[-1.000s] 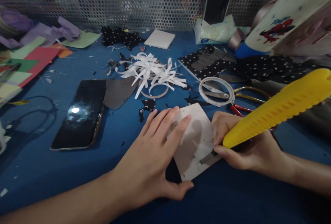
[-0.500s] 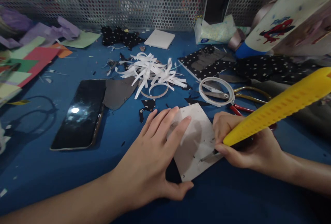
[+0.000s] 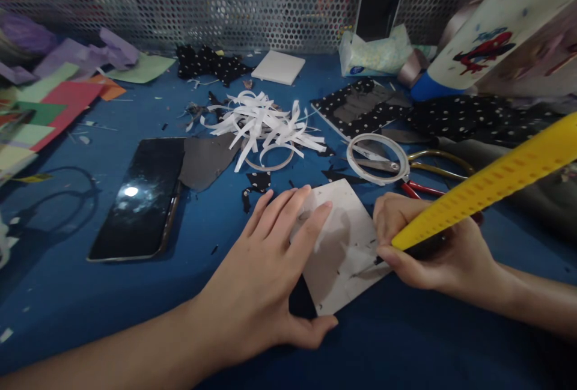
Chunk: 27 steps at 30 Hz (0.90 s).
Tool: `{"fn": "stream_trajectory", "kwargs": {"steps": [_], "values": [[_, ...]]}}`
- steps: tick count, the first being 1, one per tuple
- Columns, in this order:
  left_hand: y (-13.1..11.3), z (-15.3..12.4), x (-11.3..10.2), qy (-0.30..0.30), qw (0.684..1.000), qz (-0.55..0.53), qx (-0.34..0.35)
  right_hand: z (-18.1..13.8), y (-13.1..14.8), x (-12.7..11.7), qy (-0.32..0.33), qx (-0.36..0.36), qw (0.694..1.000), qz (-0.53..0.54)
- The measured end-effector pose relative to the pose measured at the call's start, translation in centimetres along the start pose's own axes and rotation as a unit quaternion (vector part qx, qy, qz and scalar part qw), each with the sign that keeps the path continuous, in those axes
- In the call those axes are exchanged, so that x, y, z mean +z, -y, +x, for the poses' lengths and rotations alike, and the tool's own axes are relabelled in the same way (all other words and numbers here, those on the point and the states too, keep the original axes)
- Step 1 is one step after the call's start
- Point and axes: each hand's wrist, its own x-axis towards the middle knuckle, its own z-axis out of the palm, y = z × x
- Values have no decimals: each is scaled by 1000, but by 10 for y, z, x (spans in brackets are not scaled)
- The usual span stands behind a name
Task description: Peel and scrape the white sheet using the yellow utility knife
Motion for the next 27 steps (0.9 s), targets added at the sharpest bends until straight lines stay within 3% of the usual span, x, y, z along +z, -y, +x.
{"fn": "stream_trajectory", "kwargs": {"steps": [27], "values": [[1, 1, 0, 3, 1000, -2, -3, -3, -10, -5, 15, -6, 1000, 17]]}}
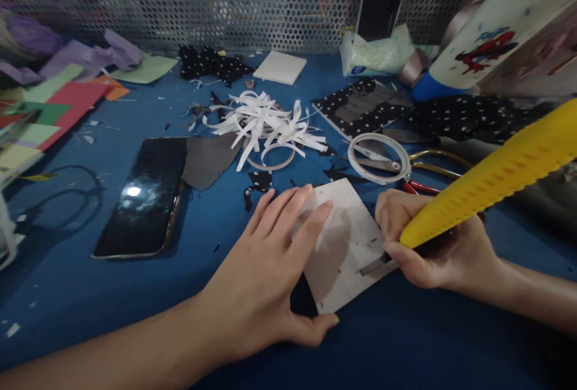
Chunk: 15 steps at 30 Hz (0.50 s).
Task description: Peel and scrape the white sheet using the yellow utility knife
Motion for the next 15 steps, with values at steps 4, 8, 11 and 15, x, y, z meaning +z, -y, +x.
{"fn": "stream_trajectory", "kwargs": {"steps": [4, 8, 11, 15], "values": [[0, 0, 0, 0, 1000, -2, 2, 0, -1, -1, 0, 1, 1000, 5], [0, 1, 0, 0, 1000, -3, 1, -1, -2, -2, 3, -13, 1000, 10], [-1, 1, 0, 0, 1000, -3, 0, -1, -4, -2, 6, -14, 1000, 13], [0, 0, -1, 3, 1000, -5, 0, 0, -3, -2, -2, -19, 1000, 2]]}}
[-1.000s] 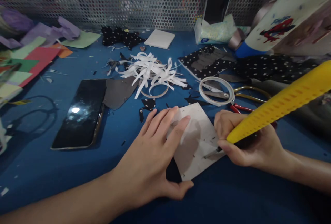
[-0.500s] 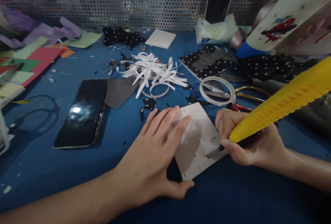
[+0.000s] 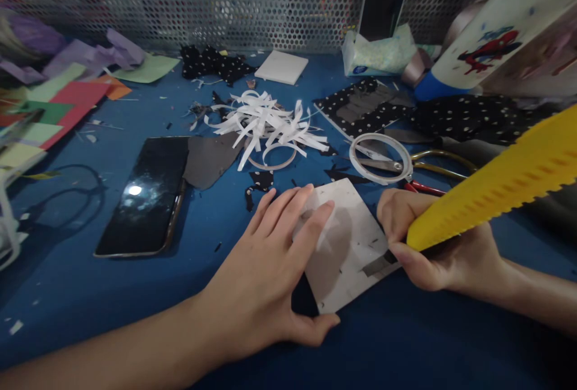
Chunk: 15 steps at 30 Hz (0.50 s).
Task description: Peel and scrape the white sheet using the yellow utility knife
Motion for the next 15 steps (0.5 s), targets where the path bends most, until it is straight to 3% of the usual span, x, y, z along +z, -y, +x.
{"fn": "stream_trajectory", "kwargs": {"steps": [15], "values": [[-1, 1, 0, 3, 1000, -4, -3, 0, 0, -1, -23, 32, 999, -2]]}}
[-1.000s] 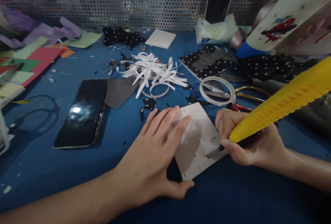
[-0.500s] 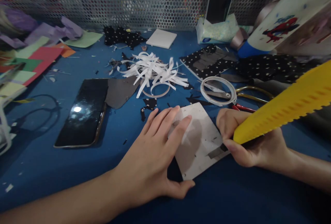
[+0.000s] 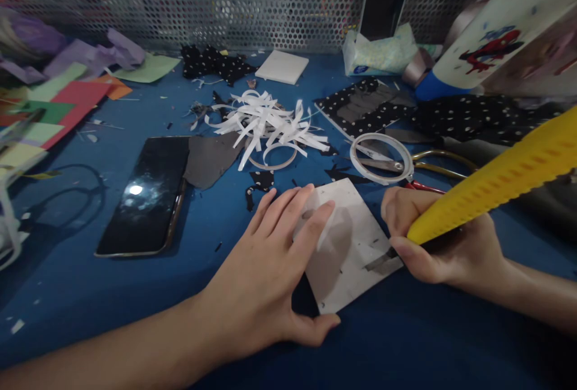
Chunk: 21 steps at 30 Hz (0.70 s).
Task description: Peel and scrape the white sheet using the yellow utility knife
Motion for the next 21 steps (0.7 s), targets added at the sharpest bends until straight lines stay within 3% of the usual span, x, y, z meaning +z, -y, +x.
{"fn": "stream_trajectory", "kwargs": {"steps": [21], "values": [[0, 0, -1, 5, 1000, 2, -4, 0, 2, -1, -18, 8, 1000, -5]]}}
